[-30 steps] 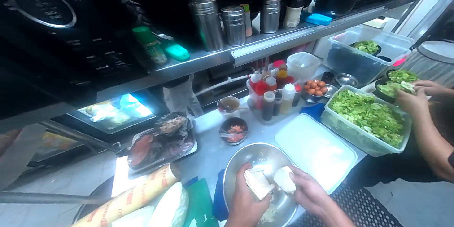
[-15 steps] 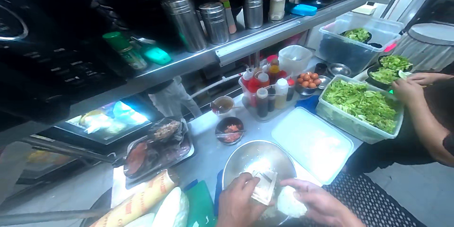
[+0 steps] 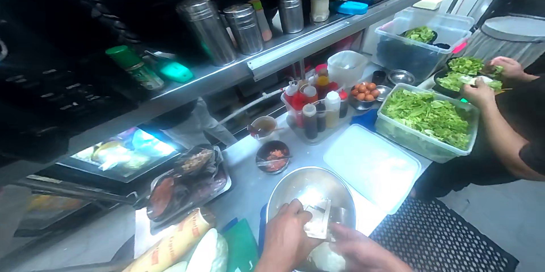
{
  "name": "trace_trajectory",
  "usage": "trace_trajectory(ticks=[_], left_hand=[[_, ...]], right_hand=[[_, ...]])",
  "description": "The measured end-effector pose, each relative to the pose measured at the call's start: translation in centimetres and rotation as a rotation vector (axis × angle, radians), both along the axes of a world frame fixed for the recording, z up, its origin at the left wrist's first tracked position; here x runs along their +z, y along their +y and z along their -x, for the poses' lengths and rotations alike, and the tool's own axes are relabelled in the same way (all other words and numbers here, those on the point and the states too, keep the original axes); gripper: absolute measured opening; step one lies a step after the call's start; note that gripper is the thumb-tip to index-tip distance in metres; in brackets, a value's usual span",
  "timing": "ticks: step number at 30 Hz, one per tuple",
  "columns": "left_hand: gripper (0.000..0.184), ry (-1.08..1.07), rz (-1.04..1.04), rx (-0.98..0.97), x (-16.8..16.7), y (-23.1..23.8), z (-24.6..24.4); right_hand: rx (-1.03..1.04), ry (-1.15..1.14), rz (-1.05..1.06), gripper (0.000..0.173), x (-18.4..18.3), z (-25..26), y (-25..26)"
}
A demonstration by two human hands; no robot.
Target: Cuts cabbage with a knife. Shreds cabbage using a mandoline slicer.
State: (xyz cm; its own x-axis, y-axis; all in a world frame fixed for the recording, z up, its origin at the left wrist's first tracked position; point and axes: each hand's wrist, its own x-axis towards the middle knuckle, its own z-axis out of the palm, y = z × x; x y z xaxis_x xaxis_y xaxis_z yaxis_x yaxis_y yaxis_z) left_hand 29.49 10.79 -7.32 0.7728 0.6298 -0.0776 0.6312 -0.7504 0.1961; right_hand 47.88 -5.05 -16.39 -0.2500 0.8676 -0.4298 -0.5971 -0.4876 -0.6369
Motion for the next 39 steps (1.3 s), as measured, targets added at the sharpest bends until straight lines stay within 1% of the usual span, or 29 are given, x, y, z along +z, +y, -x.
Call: trace_trajectory(ticks=[2,4,7,9,11,13,14,15,17,19,21,22,24,26,27,32,36,39], left_hand=[[0.063,0.018,0.001,0.013,0.2,0.0,-0.2],[0.062,0.036,0.002,0.026,0.2,0.0,-0.4],[0.065,0.020,-0.009,0.047,0.1,-0.1,-0.5],[0.070,-0.057,-0.041,0.061,-0.2,-0.2,0.0],[0.070,-0.231,-0.103,0.081,-1.2,-0.5,0.9],[0.069,-0.471,-0.128,0.106,-2.5,-0.9,1.8],[0.072,-0.596,-0.105,0.126,-3.0,-1.3,2.1],[0.077,-0.715,-0.059,0.158,-3.6,-1.8,2.2],[0.094,-0.904,0.085,0.233,-4.6,-2.8,2.2],[0.109,-1.032,0.211,0.316,-5.7,-3.5,1.7],[0.117,-1.106,0.305,0.342,-6.3,-3.9,1.1],[0.120,-1.119,0.330,0.343,-6.2,-4.1,0.8],[0.125,-1.110,0.342,0.335,-5.7,-4.3,0.2],[0.125,-1.063,0.327,0.328,-5.2,-4.4,-0.4],[0.124,-1.040,0.312,0.331,-5.0,-4.4,-0.5],[0.117,-1.068,0.350,0.338,-4.9,-4.4,-0.3],[0.119,-1.099,0.399,0.344,-5.0,-4.3,0.1],[0.119,-1.114,0.437,0.355,-5.2,-4.0,0.3]], right_hand=[[-0.025,-0.006,-0.009,0.066,-0.2,1.1,0.7],[-0.039,-0.012,-0.005,0.064,0.3,1.7,1.4],[-0.030,-0.021,0.009,0.055,0.3,1.7,1.6],[0.016,-0.027,-0.001,0.043,0.1,0.7,1.0],[0.056,-0.055,-0.009,0.034,0.3,-1.0,-0.1],[0.071,-0.051,-0.026,0.033,0.7,-3.0,-1.4],[0.054,-0.055,-0.036,0.033,1.0,-4.1,-1.9],[0.014,-0.065,-0.049,0.034,1.4,-5.1,-2.2],[-0.132,-0.156,-0.080,0.036,2.3,-6.4,-1.9],[-0.255,-0.338,-0.123,0.038,3.6,-7.0,0.0],[-0.273,-0.532,-0.184,0.040,4.3,-7.2,2.9],[-0.249,-0.616,-0.210,0.041,4.2,-7.1,4.4],[-0.136,-0.813,-0.241,0.041,3.7,-6.6,7.0],[-0.011,-1.000,-0.270,0.042,3.0,-5.9,8.7],[0.034,-1.058,-0.286,0.042,2.8,-5.5,9.1],[0.125,-1.129,-0.391,0.042,3.6,-3.8,9.9],[0.161,-1.220,-0.363,0.043,1.9,-3.2,10.2],[0.126,-1.150,-0.397,0.041,3.6,-2.4,10.0]])
